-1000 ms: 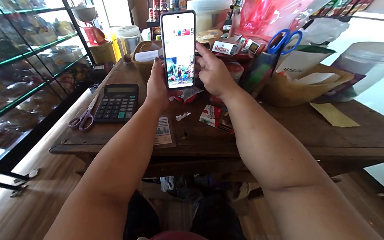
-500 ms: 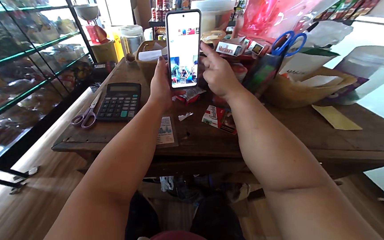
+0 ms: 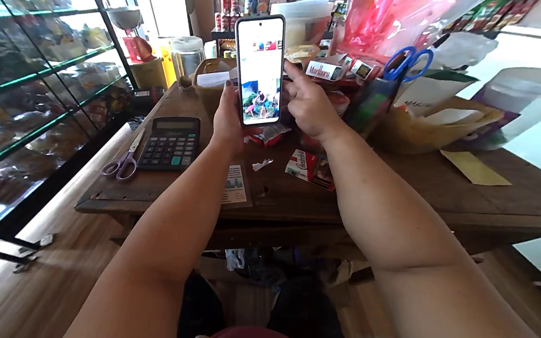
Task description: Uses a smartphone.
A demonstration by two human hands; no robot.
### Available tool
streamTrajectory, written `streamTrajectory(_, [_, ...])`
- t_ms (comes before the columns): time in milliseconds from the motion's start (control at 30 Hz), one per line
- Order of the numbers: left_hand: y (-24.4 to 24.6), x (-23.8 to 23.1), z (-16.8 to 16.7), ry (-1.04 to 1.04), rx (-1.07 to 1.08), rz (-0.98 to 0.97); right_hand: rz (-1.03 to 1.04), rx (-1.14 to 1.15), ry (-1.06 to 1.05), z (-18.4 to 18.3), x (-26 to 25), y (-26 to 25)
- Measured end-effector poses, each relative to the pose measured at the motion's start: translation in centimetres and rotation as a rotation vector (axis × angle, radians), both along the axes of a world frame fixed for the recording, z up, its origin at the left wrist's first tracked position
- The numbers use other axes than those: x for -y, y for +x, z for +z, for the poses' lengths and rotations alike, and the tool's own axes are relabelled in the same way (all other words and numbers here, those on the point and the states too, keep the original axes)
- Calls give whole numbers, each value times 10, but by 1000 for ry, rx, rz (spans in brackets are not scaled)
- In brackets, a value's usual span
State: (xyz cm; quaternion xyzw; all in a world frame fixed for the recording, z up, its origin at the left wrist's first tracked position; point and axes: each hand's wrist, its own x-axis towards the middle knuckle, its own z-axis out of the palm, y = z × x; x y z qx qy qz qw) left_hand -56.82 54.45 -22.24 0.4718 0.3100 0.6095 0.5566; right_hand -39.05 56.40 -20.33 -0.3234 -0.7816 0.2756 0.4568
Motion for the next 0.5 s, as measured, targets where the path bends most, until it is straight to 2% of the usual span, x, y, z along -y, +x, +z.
streamTrajectory(500, [0, 0, 0, -9, 4, 13, 31, 4, -33, 1, 1, 1])
